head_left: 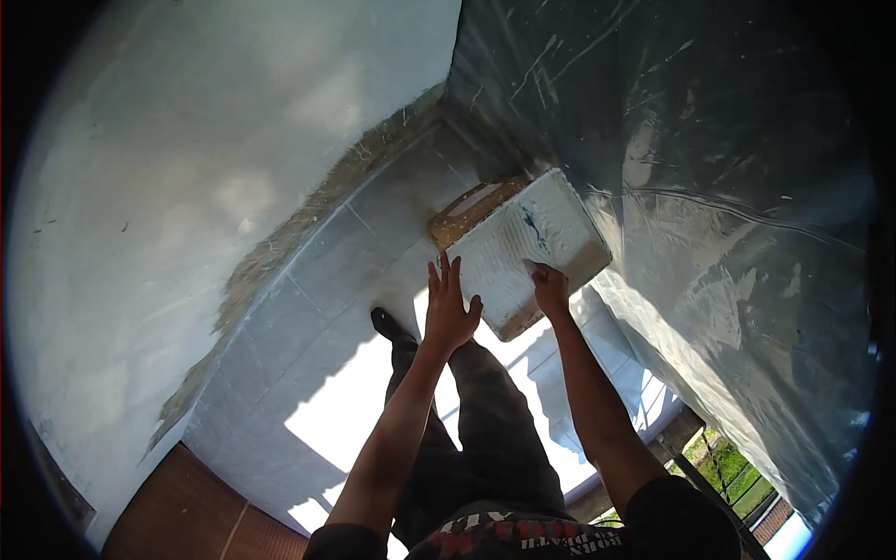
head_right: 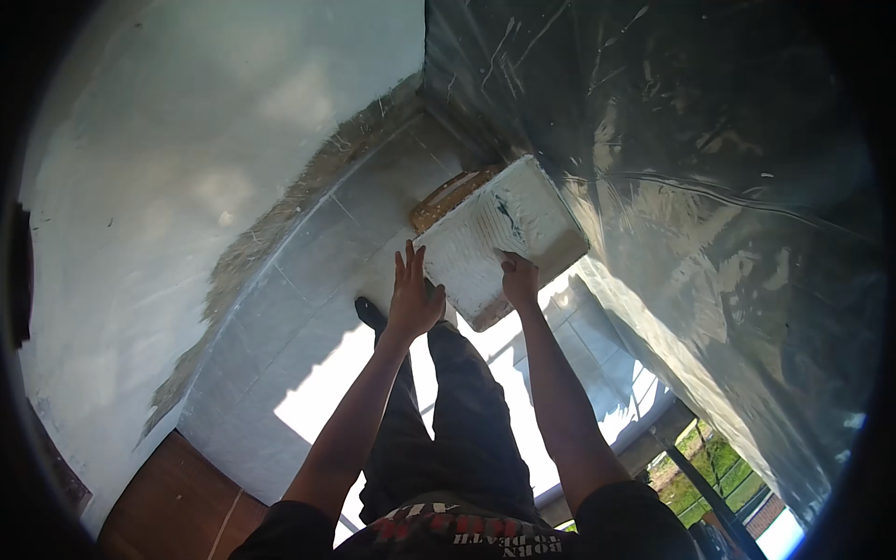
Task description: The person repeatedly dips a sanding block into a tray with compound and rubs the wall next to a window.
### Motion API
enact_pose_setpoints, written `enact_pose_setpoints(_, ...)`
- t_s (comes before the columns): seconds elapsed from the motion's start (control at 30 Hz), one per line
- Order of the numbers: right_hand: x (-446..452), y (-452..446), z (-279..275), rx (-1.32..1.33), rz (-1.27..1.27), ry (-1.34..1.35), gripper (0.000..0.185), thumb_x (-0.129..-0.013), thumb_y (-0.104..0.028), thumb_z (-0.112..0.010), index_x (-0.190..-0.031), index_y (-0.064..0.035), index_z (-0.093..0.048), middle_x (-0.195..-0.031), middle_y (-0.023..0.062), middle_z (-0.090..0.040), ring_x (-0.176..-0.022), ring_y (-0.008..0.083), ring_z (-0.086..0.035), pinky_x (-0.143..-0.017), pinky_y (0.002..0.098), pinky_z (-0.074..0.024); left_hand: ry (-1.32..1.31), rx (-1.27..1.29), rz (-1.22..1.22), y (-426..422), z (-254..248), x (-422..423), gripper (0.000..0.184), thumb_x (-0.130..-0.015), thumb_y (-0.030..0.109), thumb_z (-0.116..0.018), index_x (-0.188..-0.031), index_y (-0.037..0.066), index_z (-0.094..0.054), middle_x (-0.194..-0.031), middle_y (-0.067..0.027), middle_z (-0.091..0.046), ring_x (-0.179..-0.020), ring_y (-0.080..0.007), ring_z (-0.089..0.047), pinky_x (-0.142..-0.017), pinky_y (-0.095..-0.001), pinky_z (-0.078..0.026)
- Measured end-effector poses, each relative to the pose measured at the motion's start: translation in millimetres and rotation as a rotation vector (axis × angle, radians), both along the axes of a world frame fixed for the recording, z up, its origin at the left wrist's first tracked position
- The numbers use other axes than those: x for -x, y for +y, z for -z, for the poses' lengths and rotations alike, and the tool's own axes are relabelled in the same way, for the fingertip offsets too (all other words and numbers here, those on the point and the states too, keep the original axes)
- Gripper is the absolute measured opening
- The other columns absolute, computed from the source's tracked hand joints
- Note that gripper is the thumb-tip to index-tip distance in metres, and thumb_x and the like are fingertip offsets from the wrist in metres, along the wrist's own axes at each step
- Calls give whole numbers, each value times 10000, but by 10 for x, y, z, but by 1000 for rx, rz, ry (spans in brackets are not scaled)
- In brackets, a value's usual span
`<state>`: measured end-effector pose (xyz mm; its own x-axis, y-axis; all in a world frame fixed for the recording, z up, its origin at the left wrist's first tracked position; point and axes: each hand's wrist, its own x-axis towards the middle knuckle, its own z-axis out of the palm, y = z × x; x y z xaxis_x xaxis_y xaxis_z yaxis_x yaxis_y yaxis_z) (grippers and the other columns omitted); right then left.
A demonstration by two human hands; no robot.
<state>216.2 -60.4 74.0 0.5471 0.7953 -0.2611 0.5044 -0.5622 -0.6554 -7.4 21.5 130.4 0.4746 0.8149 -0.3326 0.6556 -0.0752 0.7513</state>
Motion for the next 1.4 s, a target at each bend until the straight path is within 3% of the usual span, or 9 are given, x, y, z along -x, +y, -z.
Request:
enact_pose_setpoints(0.1, -188, 141, -137, 47, 305, 761, 301, -928, -7, -560, -1201, -1, -686, -971, 70, -737, -951, 233, -717, -836, 360, -548, -55, -43, -74, 60, -376, 188, 812, -848, 154, -676, -1539, 9, -275, -1641, -286, -173, -1498, -553, -126, -1211, -576, -243)
enact_pose_setpoints(0.3, 401, 673, -1318, -397, 166, 1400, 350, -963, -74, -613, -1311, -42, -606, -1092, 72, -689, -962, 198, -694, -869, 361, -562, -147, -237, -257, 157, -1137, 718, 784, -857, 131, -656, -1531, -13, -282, -1630, -304, -195, -1508, -532, -138, -1212, -561, -231)
enact_pose_setpoints(0.43, 990, 1032, -1861, -435, 46, 1530, 352, -974, -78, -616, -1321, -27, -584, -1280, 108, -642, -1173, 265, -649, -1024, 429, -524, -156, -454, -288, 209, -1790, 1060, 786, -846, 98, -645, -1529, -19, -275, -1637, -307, -166, -1513, -519, -143, -1215, -560, -227)
enact_pose_setpoints(0.77, 2751, 2185, -3626, -551, -368, 1394, 372, -965, -56, -608, -1326, 29, -581, -1249, 131, -670, -1159, 266, -661, -1029, 408, -519, -192, -909, -615, 794, -2844, 2472, 773, -836, 52, -630, -1522, -26, -281, -1635, -322, -149, -1511, -525, -143, -1216, -562, -220)
enact_pose_setpoints(1.03, 4355, 2455, -5223, -977, -751, 1122, 344, -985, 16, -560, -1323, -5, -618, -1256, 109, -674, -1156, 182, -641, -1036, 360, -492, -128, -1271, -535, 1381, -4096, 3896, 699, -823, 42, -602, -1471, -57, -360, -1621, -323, -199, -1508, -524, -156, -1207, -573, -247)
enact_pose_setpoints(1.1, 4731, 2423, -5639, -1176, -882, 508, 367, -978, 54, -535, -1304, -64, -653, -1280, 119, -671, -1184, 189, -620, -986, 340, -509, -80, -1355, -470, 1502, -4387, 4176, 693, -815, 50, -602, -1460, -61, -376, -1603, -326, -236, -1506, -525, -161, -1210, -575, -241)
enact_pose_setpoints(1.17, 5022, 2544, -5905, -1348, -963, 373, 414, -923, 64, -593, -1285, -120, -677, -1316, 75, -664, -1205, 217, -602, -989, 358, -477, -31, -1419, -410, 1630, -4548, 4422, 687, -808, 57, -603, -1450, -66, -392, -1585, -329, -273, -1504, -526, -166, -1212, -578, -235)
enact_pose_setpoints(1.23, 5186, 2572, -6265, -1624, -1059, -465, 456, -862, 23, -662, -1271, -175, -689, -1346, 16, -652, -1237, 246, -581, -1036, 408, -423, 60, -1507, -290, 1812, -4660, 4630, 677, -795, 75, -612, -1426, -72, -414, -1531, -333, -350, -1477, -533, -229, -1209, -602, -232)
enact_pose_setpoints(1.4, 5436, 2877, -6809, -1667, -1147, -996, 465, -829, -123, -738, -1254, -303, -676, -1370, -91, -621, -1308, 209, -529, -1092, 437, -388, 81, -1629, -127, 2265, -4888, 4866, 598, -729, 86, -654, -1304, -49, -558, -1319, -249, -544, -1351, -435, -442, -1170, -574, -318)
